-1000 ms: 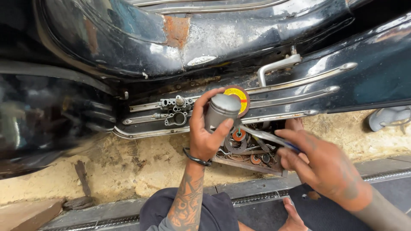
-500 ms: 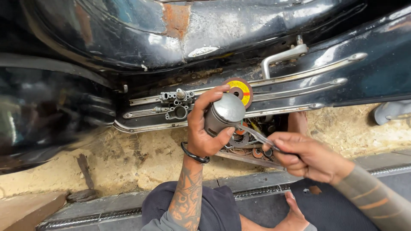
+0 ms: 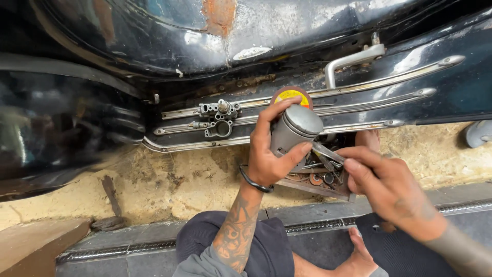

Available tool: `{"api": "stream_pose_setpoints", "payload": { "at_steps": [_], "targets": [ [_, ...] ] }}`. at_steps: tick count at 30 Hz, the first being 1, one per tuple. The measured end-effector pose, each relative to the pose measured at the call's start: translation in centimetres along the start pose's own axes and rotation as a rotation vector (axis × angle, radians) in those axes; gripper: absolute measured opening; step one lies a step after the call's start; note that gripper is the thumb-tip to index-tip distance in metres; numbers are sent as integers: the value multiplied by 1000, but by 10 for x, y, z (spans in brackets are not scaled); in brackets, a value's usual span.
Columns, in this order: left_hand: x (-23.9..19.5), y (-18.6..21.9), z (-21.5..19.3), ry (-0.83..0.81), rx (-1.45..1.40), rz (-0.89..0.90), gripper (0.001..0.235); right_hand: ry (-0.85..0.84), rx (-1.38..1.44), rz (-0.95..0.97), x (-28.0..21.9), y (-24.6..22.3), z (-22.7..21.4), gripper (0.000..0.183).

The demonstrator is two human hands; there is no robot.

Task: The person sits on the floor and uses a metal file to scrape and smooth the surface of a motorcycle piston. They rotate the piston to work on different sides and occasionally inspect the surface with their fingers.

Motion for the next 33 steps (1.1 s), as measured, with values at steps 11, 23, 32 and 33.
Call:
{"api": "stream_pose_setpoints", "payload": {
  "at_steps": [11, 23, 32, 33],
  "targets": [
    [1, -35, 6, -96, -241, -209, 77, -318, 629, 145, 14, 37, 33, 33],
    [-16, -32, 39, -198, -708, -298, 64, -31, 97, -14, -1, 48, 5, 31],
    [-23, -33, 50, -344, -667, -306, 75, -677, 1328, 453, -4, 83, 72, 37],
    [-27, -39, 56, -398, -583, -348, 83, -675, 1361, 538, -5, 98, 78, 40]
  ]
}}
Point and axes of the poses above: each hand's wrist, its own x-axis towards the middle knuckle, its own z-axis out of the palm, y = z × x, the point moved 9 cm from there along x, towards the middle knuckle, and after that the axes turned 5 degrees about x, right-handed, at the moved point
